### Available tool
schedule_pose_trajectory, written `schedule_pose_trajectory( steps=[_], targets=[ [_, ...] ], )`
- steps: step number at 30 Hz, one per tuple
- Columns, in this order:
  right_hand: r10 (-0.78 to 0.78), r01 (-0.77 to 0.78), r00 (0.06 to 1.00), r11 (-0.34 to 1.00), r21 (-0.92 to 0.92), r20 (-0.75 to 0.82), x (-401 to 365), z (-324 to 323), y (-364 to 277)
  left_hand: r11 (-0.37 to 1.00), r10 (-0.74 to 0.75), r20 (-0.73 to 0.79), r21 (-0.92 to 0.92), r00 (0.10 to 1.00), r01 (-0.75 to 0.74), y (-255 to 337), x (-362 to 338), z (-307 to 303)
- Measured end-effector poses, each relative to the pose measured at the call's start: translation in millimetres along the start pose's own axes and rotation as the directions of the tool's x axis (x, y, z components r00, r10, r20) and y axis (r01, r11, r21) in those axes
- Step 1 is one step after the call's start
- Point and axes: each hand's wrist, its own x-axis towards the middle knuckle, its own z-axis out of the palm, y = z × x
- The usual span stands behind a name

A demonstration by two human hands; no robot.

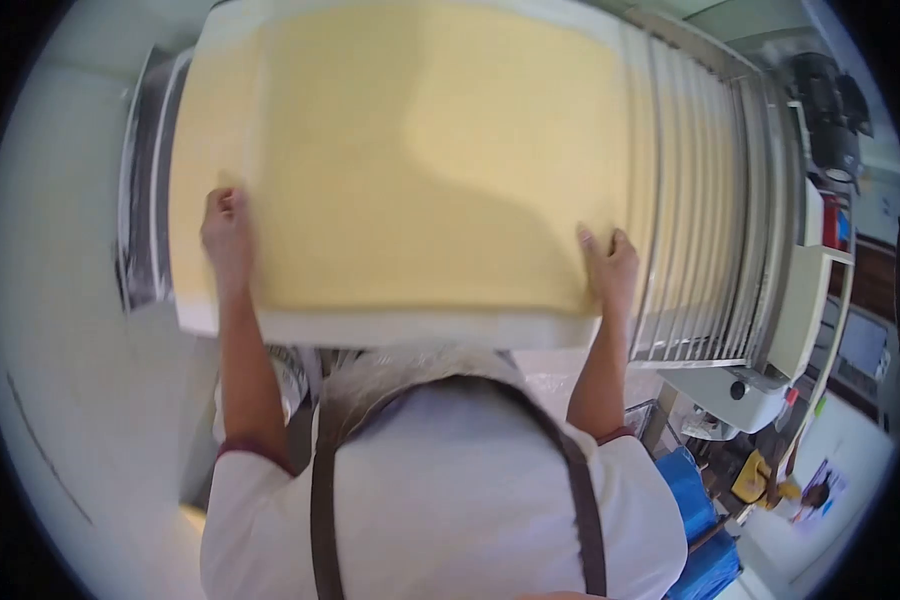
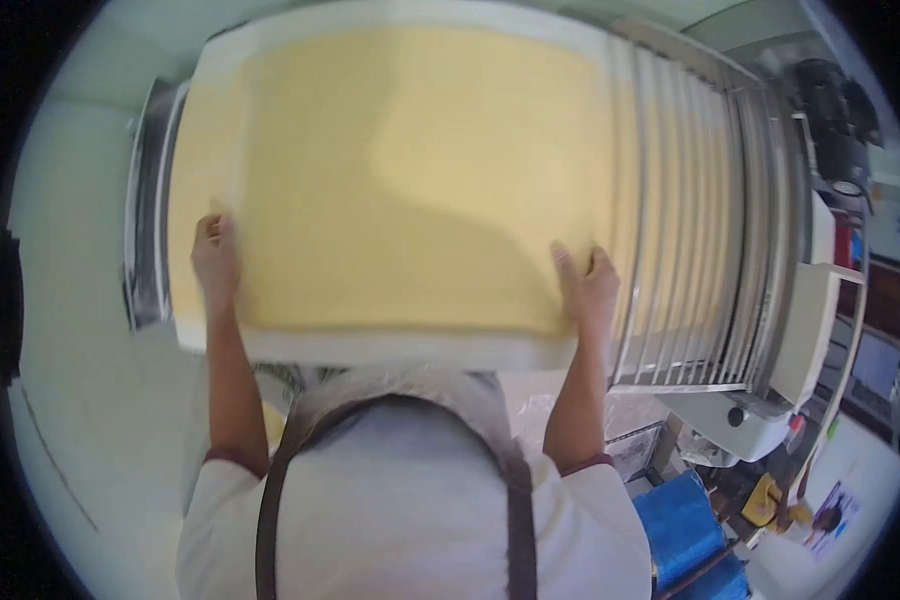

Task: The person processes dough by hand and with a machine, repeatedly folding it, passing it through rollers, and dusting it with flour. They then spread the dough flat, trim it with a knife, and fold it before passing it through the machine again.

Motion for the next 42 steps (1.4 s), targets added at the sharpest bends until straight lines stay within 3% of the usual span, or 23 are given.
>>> schedule_pose_trajectory(
  steps=[3,6,8,9,11,13,16,20,23,25,27,28,29,30,32,33,35,36,39,42],
  targets=[
    [-0.077,0.102,0.994,0.913,0.395,-0.077,59.2,5.5,-16.9,0.905,0.423,-0.148,0.124,0.894,-0.408,8.8,57.4,30.3],
    [-0.251,0.266,0.963,0.857,0.442,-0.093,153.4,26.9,-30.1,0.959,0.269,0.034,-0.101,0.962,-0.265,34.9,108.7,53.8],
    [-0.187,0.164,0.982,0.885,0.436,0.011,165.5,-1.4,-61.6,0.986,0.080,0.143,-0.157,0.987,-0.057,58.5,122.8,49.0],
    [-0.139,0.057,0.981,0.874,0.482,0.136,179.7,-6.1,-64.2,0.992,0.091,0.115,-0.102,0.989,-0.079,56.7,130.6,52.1],
    [-0.035,-0.032,0.994,0.825,0.564,0.107,187.7,0.1,-65.7,0.954,0.298,-0.154,0.081,0.942,-0.289,34.7,144.6,70.6],
    [0.018,-0.097,0.992,0.733,0.673,0.124,201.0,11.7,-59.4,0.992,0.073,0.068,-0.105,0.995,-0.066,62.4,145.2,56.8],
    [0.053,-0.285,0.912,0.797,0.532,0.408,215.2,1.4,-64.7,0.987,-0.033,0.183,-0.151,0.983,0.061,72.4,150.5,52.5],
    [-0.019,-0.196,0.930,0.821,0.537,0.368,206.7,-7.8,-92.3,0.972,-0.068,0.141,-0.212,0.988,0.098,58.0,168.2,68.4],
    [-0.063,-0.248,0.935,0.587,0.770,0.349,199.1,-10.9,-100.8,0.970,-0.056,0.205,-0.222,0.977,0.103,52.9,178.6,70.4],
    [-0.112,-0.207,0.934,0.606,0.768,0.340,221.0,5.1,-58.5,0.965,-0.048,0.282,-0.235,0.958,0.117,58.1,187.0,65.8],
    [-0.068,-0.206,0.935,0.696,0.688,0.349,207.1,-4.4,-77.6,0.968,-0.032,0.287,-0.230,0.957,0.101,56.9,192.8,64.2],
    [-0.101,-0.264,0.907,0.620,0.739,0.409,206.0,-4.4,-79.2,0.957,-0.048,0.274,-0.262,0.961,0.122,56.7,191.5,63.6],
    [-0.150,-0.321,0.874,0.536,0.781,0.463,206.7,-2.8,-78.3,0.967,-0.116,0.374,-0.168,0.920,0.190,72.2,185.7,52.6],
    [-0.147,-0.338,0.864,0.539,0.771,0.482,207.5,-3.6,-78.8,0.968,-0.191,0.455,-0.060,0.870,0.244,85.1,180.1,40.3],
    [-0.159,-0.375,0.834,0.540,0.753,0.529,208.9,-3.5,-80.2,0.959,-0.167,0.591,-0.090,0.789,0.270,86.3,176.8,35.7],
    [-0.218,-0.374,0.828,0.472,0.798,0.517,206.6,-7.6,-81.9,0.952,-0.154,0.650,-0.103,0.744,0.287,85.7,176.6,34.9],
    [-0.343,-0.385,0.803,0.327,0.863,0.488,203.5,-18.9,-91.1,0.821,0.014,0.700,-0.416,0.714,0.392,92.6,170.2,26.2],
    [-0.308,-0.377,0.820,0.342,0.861,0.482,204.5,-17.1,-92.2,0.708,0.099,0.700,-0.549,0.707,0.445,95.8,168.4,25.0],
    [-0.207,-0.386,0.848,0.393,0.835,0.489,206.8,-10.5,-89.3,0.712,-0.025,0.684,-0.500,0.729,0.493,94.0,165.0,39.9],
    [-0.193,-0.402,0.837,0.417,0.816,0.511,223.8,-5.4,-87.3,0.846,-0.143,0.595,-0.341,0.791,0.409,111.9,167.7,41.7]
  ],
)
